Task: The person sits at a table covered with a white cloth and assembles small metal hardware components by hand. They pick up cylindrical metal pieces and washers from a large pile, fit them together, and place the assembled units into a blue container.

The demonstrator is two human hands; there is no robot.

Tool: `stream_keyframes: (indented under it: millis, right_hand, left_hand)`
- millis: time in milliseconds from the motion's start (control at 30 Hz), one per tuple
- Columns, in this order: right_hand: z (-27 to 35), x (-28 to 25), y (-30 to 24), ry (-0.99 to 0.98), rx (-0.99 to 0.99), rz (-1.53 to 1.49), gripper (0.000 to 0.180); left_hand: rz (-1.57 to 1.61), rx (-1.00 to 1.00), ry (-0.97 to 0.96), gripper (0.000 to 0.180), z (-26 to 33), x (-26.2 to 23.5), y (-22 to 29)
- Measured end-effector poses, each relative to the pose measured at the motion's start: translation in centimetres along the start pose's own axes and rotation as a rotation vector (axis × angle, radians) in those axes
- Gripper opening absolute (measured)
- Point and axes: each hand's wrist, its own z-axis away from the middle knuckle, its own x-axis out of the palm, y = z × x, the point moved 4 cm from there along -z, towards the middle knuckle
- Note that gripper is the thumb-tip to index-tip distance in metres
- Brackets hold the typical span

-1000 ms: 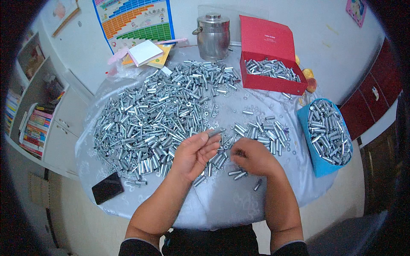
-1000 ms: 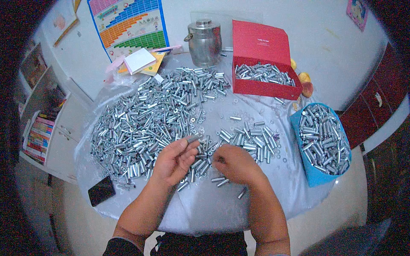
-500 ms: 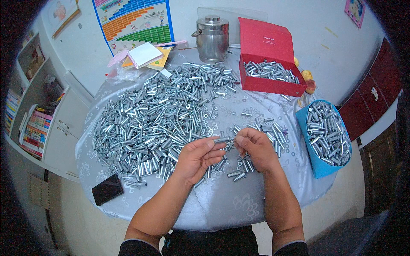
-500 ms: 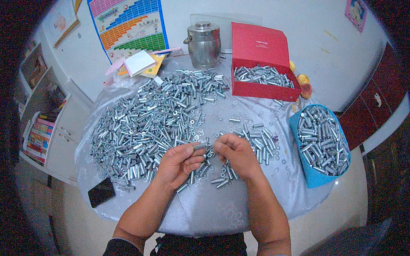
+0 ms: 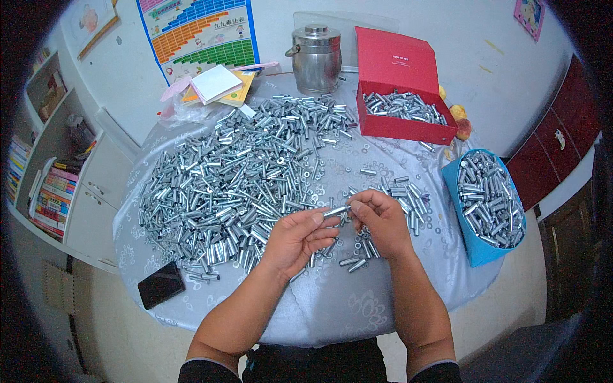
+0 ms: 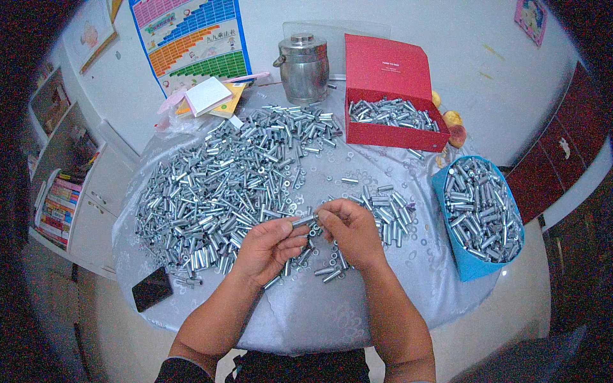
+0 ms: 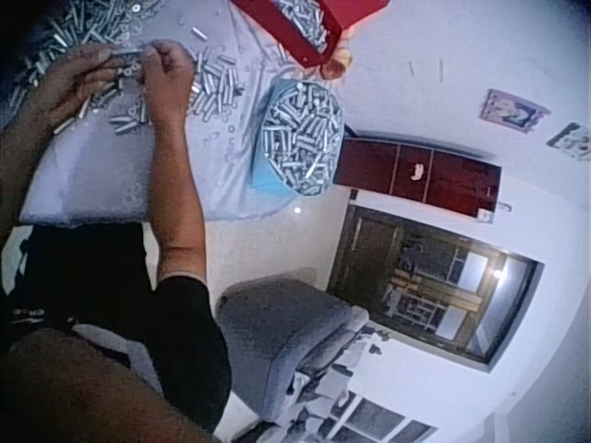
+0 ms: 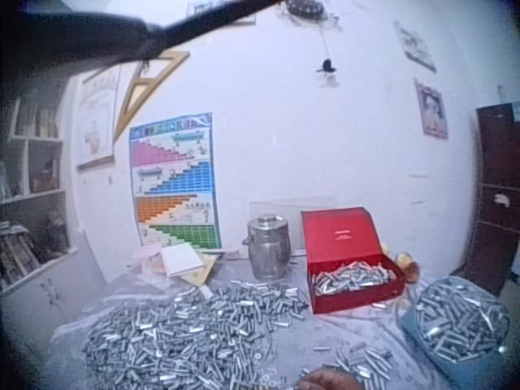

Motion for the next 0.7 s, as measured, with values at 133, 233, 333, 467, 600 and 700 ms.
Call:
stream_keyframes:
  millis: [133,233,333,467,600,700]
  right_hand:
    - [0.2,0.1,-0.3,-0.002,-0.075,0.099,0.013]
    - [0.3,-0.1,-0.5,0.017,-0.131,0.153,0.013]
    - [0.2,-0.2,-0.4,0.035,-0.159,0.207,0.014]
    - [0.1,0.0,-0.4,-0.003,-0.158,0.177,0.015]
    - [0.1,-0.7,-0.8,0.023,-0.122,0.242,0.018]
    - [-0.5,-2.2,0.1,0.126,-0.176,0.426,0.019]
  left_hand:
    - [0.032,-0.012,-0.018,0.033,0.1,0.2,0.0]
    - [0.05,-0.043,-0.036,0.034,0.2,0.4,-0.1]
    - [0.038,-0.077,-0.048,0.036,0.4,0.6,-0.5]
    - [0.07,-0.075,-0.081,0.037,0.3,0.7,-0.5]
    - [0.22,-0.031,-0.114,0.036,-0.2,0.2,-0.3]
    - [0.291,-0.011,-0.074,0.036,-0.1,-0.1,0.4]
